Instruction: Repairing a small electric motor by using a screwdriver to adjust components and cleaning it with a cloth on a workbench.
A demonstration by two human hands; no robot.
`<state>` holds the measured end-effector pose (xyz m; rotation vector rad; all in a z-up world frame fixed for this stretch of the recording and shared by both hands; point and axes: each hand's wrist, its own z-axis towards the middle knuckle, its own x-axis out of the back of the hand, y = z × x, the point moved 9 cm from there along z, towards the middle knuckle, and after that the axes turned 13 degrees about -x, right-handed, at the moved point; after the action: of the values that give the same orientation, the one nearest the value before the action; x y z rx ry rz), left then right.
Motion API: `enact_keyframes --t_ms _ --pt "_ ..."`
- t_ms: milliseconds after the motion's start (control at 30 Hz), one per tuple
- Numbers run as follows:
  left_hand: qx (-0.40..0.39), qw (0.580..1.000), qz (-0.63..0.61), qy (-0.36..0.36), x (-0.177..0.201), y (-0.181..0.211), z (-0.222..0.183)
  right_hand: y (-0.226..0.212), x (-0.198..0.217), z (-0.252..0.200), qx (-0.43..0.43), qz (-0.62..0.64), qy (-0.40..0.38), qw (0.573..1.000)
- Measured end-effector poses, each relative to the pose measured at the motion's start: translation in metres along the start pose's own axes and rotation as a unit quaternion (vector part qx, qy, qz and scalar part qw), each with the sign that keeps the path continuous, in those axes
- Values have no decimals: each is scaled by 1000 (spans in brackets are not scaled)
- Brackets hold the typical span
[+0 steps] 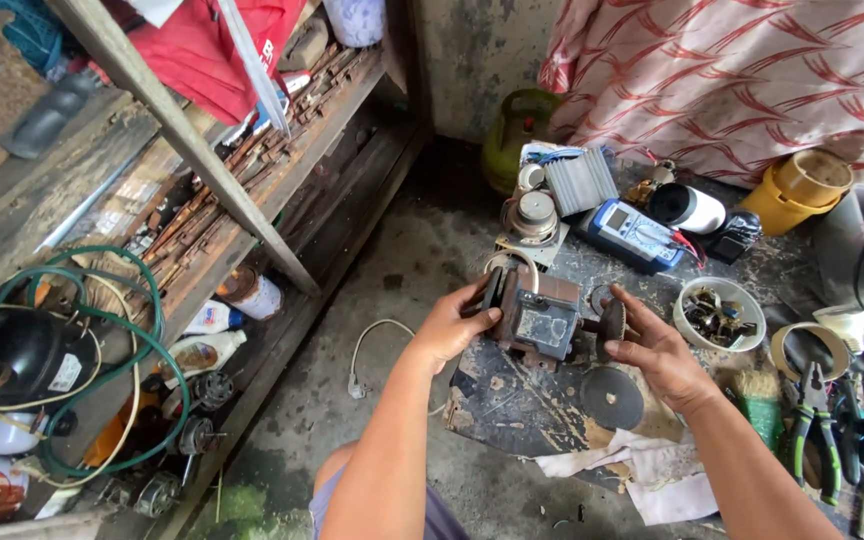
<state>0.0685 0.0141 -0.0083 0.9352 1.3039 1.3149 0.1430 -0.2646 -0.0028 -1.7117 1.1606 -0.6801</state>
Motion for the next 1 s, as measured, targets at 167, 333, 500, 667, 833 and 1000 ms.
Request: enact_keyframes --t_ms 167,333,500,667,833,1000 --pt "-22 1000 15 0 4 1 3 2 3 0 6 -3 -3 1000" --pt "27 1000 8 2 5 45 -8 27 14 19 -15 43 -2 999" --pt "76 996 -1 39 11 31 2 26 40 18 -78 -54 148 984" --pt "127 992 21 -6 3 43 -4 1 6 -6 -80 -38 106 990" --pt "91 984 78 -134 -12 34 -3 -12 -26 -21 -80 -19 36 996" --pt "53 974 153 -159 -7 17 2 -11 -27 -22 -79 5 39 996"
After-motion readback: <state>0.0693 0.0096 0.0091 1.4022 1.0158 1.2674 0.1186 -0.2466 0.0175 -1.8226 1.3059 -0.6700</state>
